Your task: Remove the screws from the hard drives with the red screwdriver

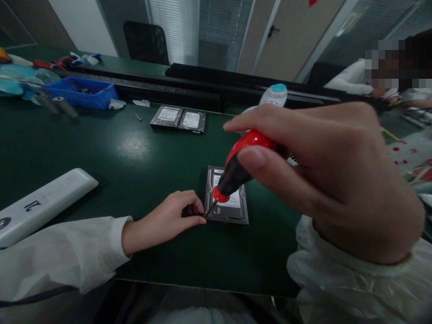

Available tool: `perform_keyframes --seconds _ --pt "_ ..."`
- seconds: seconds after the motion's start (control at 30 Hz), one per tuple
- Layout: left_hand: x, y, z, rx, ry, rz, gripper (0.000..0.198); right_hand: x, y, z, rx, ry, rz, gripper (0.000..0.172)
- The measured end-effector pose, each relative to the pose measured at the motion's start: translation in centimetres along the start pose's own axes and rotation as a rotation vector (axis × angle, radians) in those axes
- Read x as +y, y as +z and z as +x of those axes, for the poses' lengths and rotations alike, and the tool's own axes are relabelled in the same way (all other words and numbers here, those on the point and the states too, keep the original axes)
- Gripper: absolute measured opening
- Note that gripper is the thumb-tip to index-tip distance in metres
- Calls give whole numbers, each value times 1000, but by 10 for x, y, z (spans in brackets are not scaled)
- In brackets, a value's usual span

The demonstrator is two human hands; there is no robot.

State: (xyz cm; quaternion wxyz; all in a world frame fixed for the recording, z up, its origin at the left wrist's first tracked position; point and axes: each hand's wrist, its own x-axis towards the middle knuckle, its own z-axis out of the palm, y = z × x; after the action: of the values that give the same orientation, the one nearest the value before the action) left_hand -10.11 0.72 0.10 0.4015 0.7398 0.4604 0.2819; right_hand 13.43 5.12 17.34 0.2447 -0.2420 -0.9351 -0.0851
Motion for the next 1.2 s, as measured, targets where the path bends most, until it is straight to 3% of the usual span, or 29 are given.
perform_keyframes --seconds 0.07,0.17,0.27,0.33,0.47,0.67,0.83,1.0,1.1,1.2 --pt "0 0 0 -3 3 3 12 -1 -1 -1 -26 -25 80 30" --pt "-1 0 0 -6 6 7 11 1 0 -1 35 1 65 21" --pt "-2 0 -1 -4 17 30 10 5 4 1 93 3 -41 36" --pt "-2 0 -1 -3 22 53 10 8 6 4 48 -27 -22 45" --pt "-2 1 -2 -5 24 85 10 10 6 8 -97 -109 151 37" --pt "-1 1 -1 -5 54 94 9 5 11 7 96 -55 52 39" --pt "-3 2 -2 4 49 104 12 1 11 5 -15 -128 193 41" --pt "-5 3 -4 -6 33 107 11 -7 12 3 133 27 114 32" --pt "-4 2 -3 -3 33 124 14 -7 12 3 79 -25 164 42" --pt "-1 1 -3 0 45 134 18 -5 11 4 46 -61 241 38"
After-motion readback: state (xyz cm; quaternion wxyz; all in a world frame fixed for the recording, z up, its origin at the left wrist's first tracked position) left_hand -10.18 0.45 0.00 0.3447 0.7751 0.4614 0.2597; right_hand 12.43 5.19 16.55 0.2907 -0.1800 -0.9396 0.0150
